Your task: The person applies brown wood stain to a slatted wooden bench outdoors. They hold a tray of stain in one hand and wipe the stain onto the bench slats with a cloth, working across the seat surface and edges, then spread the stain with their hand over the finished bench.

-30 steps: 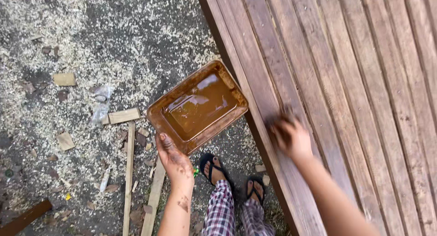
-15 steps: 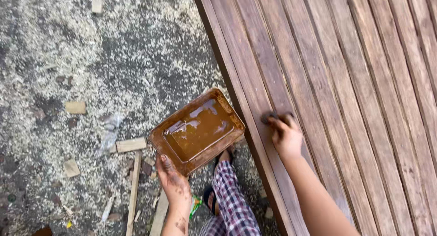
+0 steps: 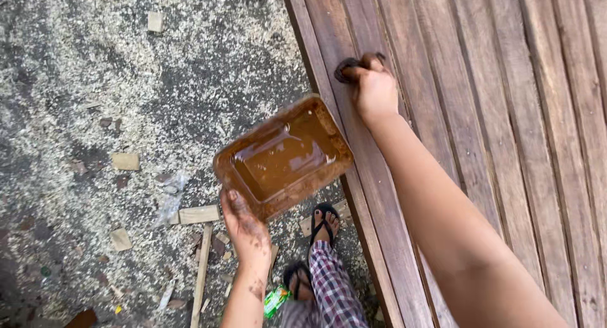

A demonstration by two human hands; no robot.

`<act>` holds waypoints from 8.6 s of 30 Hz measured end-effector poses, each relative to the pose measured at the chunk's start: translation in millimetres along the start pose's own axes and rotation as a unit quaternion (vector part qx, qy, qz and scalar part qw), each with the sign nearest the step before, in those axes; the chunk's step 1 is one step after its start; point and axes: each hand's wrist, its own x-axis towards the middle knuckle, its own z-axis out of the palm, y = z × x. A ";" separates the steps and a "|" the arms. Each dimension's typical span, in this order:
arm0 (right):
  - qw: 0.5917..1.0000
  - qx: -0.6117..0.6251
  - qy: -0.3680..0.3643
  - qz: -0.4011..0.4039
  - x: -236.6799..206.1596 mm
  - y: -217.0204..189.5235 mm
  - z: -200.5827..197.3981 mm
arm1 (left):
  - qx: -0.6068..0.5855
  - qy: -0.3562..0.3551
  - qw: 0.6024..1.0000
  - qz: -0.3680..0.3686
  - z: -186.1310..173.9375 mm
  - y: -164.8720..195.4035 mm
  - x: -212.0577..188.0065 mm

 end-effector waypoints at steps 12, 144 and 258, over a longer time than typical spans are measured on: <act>0.991 -0.010 -0.128 0.043 -278.9 -16.2 -85.9 | -0.022 0.036 0.997 -0.069 8.8 13.5 58.1; 0.989 0.026 0.061 0.132 315.3 -23.6 51.2 | 0.134 -0.092 0.986 -0.023 105.1 164.9 333.0; 0.621 -0.125 0.322 0.704 -44.8 -97.1 15.2 | 0.281 -0.445 0.850 0.015 285.0 202.2 364.4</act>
